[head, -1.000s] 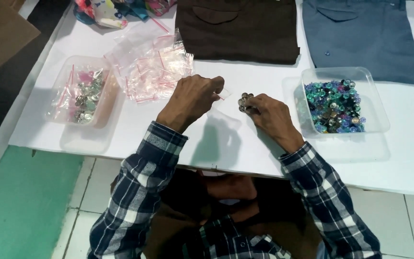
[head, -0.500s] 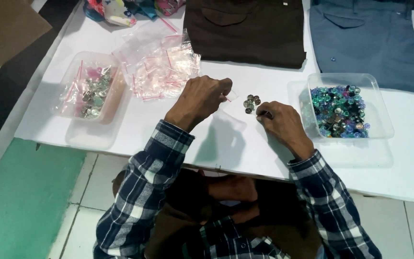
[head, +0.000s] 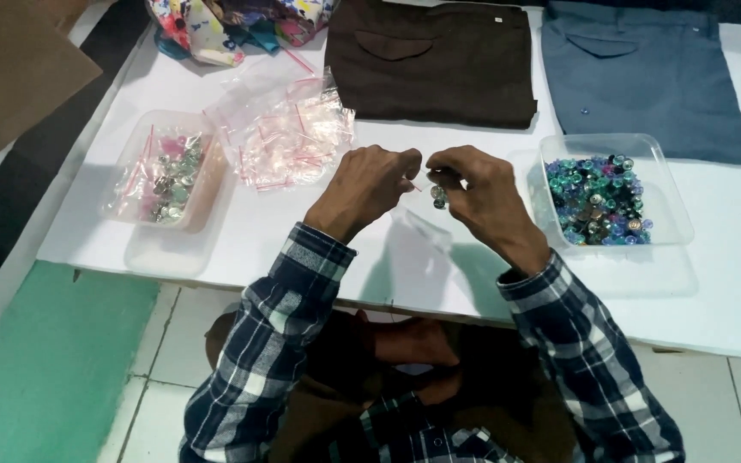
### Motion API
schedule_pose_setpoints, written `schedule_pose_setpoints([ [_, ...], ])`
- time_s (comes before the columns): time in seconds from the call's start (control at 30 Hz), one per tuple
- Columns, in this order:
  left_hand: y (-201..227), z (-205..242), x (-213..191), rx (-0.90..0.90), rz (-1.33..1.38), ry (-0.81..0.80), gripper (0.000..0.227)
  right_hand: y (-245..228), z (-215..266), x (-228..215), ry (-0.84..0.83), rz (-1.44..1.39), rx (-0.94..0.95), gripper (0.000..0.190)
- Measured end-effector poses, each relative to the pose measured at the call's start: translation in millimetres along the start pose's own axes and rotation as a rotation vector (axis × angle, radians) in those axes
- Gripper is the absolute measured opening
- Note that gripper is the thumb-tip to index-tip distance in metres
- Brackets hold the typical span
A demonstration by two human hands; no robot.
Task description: The person sits at a table and packs small colorful buttons into clear plastic bags. They pick buttons from a container, place them into a bag, and seal it before repeating the process with another bag.
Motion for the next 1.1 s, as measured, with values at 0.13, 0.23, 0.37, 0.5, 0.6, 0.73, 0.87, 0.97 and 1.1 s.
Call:
schedule_pose_setpoints([
  [0.13, -2.1, 0.7, 0.9, -0.002, 0.012, -0.007, 0.030, -16.8, -6.3, 3.1, -0.069, 0.122, -0.046, 0.028],
  [0.23, -5.4, 2.8, -3.1, 0.003, 0.036, 0.007, 0.031, -5.7, -0.4, 1.0, -0.049, 0.145, -0.058, 0.026],
  [0.37, -16.4, 6.5, -5.8, -0.015, 0.067, 0.026, 0.025, 24.4, 14.1, 19.9, -0.186, 0.347, 0.113, 0.022],
  [0.5, -19.8, 7.3, -5.3, -0.017, 0.059, 0.040, 0.021, 46.2, 23.6, 51.3, -0.307, 0.479, 0.179, 0.023],
  [0.6, -18.5, 9.4, -8.0, -0.015, 0.080, 0.052, 0.018, 51.7, 29.4, 55.3, -0.304, 0.491, 0.197, 0.023],
  [0.73, -19.4, 6.9, -5.6, -0.017, 0.073, 0.044, 0.013, 54.2, 29.4, 41.9, -0.251, 0.408, 0.212, 0.016],
  [0.87, -15.7, 5.2, -6.6, -0.013, 0.070, 0.056, 0.011, 47.1, 20.6, 11.8, -0.022, 0.064, 0.213, 0.016],
  [0.97, -13.2, 2.0, -2.9, 0.004, 0.078, 0.051, 0.010, 24.2, 8.5, -1.1, 0.076, -0.038, 0.167, 0.018],
  [1.1, -10.4, 1.0, -2.8, 0.019, 0.095, 0.044, 0.009, -4.9, -6.8, 10.1, 0.006, 0.170, 0.000, 0.015],
])
Point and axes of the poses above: each hand's wrist, its own z-axis away from the middle knuckle, its own x-axis out of the palm, y = z × x, the point moved 7 cm from there along -z, towards the middle knuckle, and after that the axes turned 13 degrees about z, right-handed, at the moved point
